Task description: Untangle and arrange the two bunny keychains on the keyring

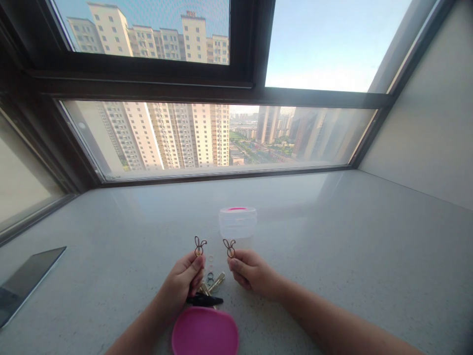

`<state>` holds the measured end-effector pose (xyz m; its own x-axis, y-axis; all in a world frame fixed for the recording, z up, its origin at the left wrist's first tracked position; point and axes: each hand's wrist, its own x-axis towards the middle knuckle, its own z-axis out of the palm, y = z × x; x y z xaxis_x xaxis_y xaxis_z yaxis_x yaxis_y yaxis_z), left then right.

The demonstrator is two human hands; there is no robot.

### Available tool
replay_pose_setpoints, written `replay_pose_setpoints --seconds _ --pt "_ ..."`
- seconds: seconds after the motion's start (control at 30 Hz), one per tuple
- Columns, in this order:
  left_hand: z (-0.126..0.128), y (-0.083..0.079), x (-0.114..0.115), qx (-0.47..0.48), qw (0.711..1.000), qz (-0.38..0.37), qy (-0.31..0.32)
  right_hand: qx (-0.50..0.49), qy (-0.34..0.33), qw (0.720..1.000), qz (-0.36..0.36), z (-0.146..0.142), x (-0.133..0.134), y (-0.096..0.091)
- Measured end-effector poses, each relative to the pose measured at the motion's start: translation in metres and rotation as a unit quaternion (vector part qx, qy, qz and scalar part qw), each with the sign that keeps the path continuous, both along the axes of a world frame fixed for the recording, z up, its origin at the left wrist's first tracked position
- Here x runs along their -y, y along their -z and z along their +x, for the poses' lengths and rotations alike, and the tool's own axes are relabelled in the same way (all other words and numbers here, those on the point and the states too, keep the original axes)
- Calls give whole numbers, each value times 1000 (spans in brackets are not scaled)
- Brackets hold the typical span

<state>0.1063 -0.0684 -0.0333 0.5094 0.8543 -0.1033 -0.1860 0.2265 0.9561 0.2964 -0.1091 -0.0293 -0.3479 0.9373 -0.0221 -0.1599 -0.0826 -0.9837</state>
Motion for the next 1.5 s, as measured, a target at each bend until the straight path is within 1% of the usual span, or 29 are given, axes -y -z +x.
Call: replay_pose_setpoints --seconds 0.2,0.43,0.63,0.97,1.23,1.5 --pt "1 -3 1 -5 1000 -5 -8 -4 -5 1000 -5 1 0 2" --pt "0 1 1 5 1000 2 -6 -3 -6 1000 -2 0 -1 6" --pt "-1 1 1 -17 1000 9 -9 16 3 1000 -3 -1 -1 6" --pt "-2 4 0 -12 1000 13 1 -5 8 1000 -1 1 -3 11" --pt "-1 -3 1 -7 1000 1 10 1 -1 1000 12 2 -2 7" --pt "-1 3 0 10 1000 4 1 15 0 1000 16 3 -2 9"
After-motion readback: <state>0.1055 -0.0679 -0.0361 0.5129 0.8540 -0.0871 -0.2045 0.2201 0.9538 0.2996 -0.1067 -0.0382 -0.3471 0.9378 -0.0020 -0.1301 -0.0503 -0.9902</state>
